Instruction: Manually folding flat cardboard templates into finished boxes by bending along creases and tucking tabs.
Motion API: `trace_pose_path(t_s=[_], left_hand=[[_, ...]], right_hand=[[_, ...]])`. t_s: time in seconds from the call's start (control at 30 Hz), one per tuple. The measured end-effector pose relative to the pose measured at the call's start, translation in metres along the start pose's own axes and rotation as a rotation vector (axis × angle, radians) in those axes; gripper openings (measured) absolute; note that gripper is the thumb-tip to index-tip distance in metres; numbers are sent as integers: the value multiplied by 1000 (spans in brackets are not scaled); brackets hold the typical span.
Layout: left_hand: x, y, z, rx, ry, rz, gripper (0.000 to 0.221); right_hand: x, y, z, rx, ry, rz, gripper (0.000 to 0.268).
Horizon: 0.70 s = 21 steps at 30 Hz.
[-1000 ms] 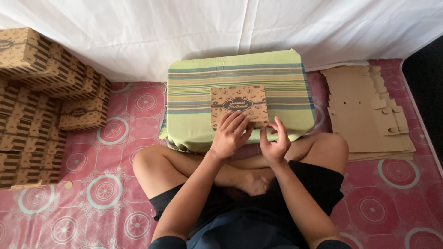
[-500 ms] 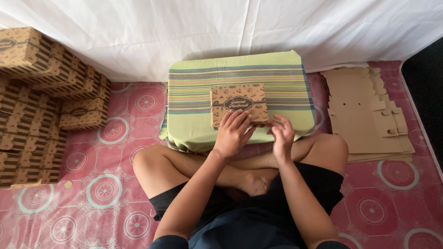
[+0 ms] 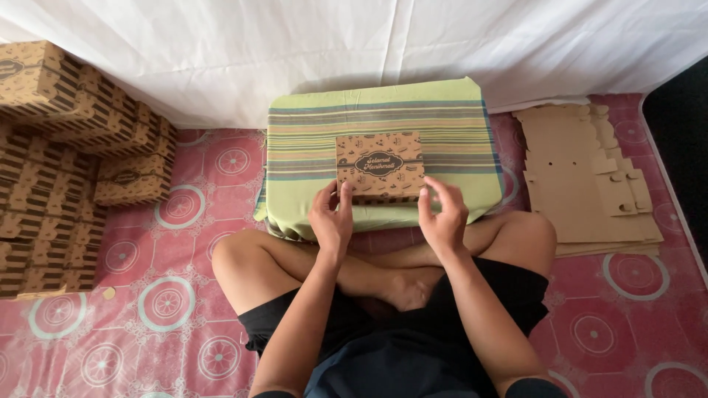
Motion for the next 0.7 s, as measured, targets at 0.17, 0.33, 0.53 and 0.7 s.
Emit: trace_pose_path(t_s=[0.17, 0.33, 0.53, 0.7], left_hand=[[-3, 1, 9, -15, 18, 9, 41], [-6, 3, 11, -15, 2, 18, 40], [-4, 4, 11, -13, 26, 52, 40], [-7, 5, 5, 27, 38, 105, 42]], right_hand=[[-12, -5, 5, 176, 453, -59, 11], [-29, -2, 21, 254, 596, -55, 10], [-25, -20, 46, 189, 722, -30, 13], [-30, -28, 65, 135, 769, -33, 15]])
Point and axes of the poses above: each hand's wrist, its own x-axis away from the middle knuckle, its own y-axis out of the back of the hand, z = x × y, the point moved 3 cm from there along -x, towards the middle knuckle, and after that the axes turned 15 degrees about x, right-handed, at the moved point
